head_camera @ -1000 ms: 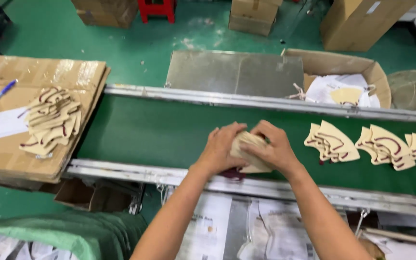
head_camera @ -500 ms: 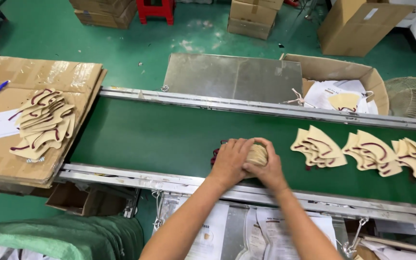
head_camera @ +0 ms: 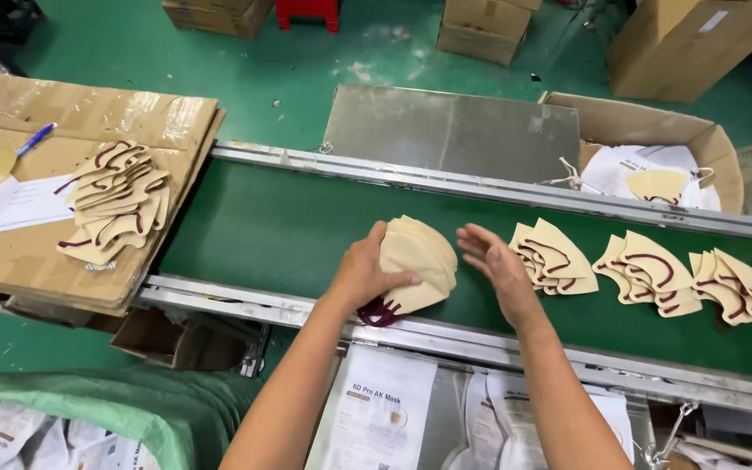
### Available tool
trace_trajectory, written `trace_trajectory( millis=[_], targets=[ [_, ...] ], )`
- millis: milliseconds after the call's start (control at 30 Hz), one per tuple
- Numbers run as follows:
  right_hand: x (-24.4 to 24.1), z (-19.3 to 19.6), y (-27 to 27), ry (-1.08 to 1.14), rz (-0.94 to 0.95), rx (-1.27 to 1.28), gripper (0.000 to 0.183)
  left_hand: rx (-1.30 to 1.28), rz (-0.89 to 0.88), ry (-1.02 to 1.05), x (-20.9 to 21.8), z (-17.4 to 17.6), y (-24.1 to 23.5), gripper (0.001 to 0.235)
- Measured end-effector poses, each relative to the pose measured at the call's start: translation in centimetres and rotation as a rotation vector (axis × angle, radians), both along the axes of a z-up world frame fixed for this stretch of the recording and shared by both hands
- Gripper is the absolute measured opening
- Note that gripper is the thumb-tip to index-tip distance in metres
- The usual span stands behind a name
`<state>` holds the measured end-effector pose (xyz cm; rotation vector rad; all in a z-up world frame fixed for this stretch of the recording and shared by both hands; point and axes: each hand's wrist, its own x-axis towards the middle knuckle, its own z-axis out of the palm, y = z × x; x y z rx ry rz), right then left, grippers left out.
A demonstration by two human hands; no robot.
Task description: Packaging finished face masks into plastic bags on a conveyor belt.
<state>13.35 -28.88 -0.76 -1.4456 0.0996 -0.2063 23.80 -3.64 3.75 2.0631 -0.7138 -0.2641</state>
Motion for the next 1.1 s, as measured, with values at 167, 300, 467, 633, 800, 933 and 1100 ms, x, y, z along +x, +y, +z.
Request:
trace_trajectory(
  millis=[167, 300, 467, 633, 800, 933, 1100],
  targets=[
    [1.0, 2.8, 3.3, 0.006, 0.161, -0.456, 0.097, 0.114, -0.042, -0.182, -1.7, 1.2, -0.9, 0.089],
    [1.5, -1.0, 4.3, 0.074, 0.174, -0.666, 0.096, 0.335, -0.063, -0.565, -2.7, -1.0, -1.4, 0.105],
    [-0.2, -1.4, 6.7, -0.028, 0.087, -0.554, 0.083, 0.368, -0.061, -0.439, -3.7, -0.4, -0.7, 0.1],
    [-2.5, -1.5, 5.2, 0.008, 0.112, -0.487, 0.061, 0.232, -0.092, -0.136, -5.4, 1.7, 1.3, 0.092],
    [-7.3, 1.0, 3.1, 0.162, -0.11, 0.263, 0.062, 0.047, 0.453, 0.108, -11.0, -8.6, 6.0, 0.02],
    [-10.6, 0.0, 3.2, 0.186, -0.098, 0.511, 0.063, 0.176, 0.206, 0.11, -16.9, -12.6, 7.2, 0.015],
    [-14.2, -1.0, 3.1, 0.229, -0.105, 0.21, 0.059, 0.12, 0.05, -0.141, -17.4, -18.1, 7.7, 0.008]
  ],
)
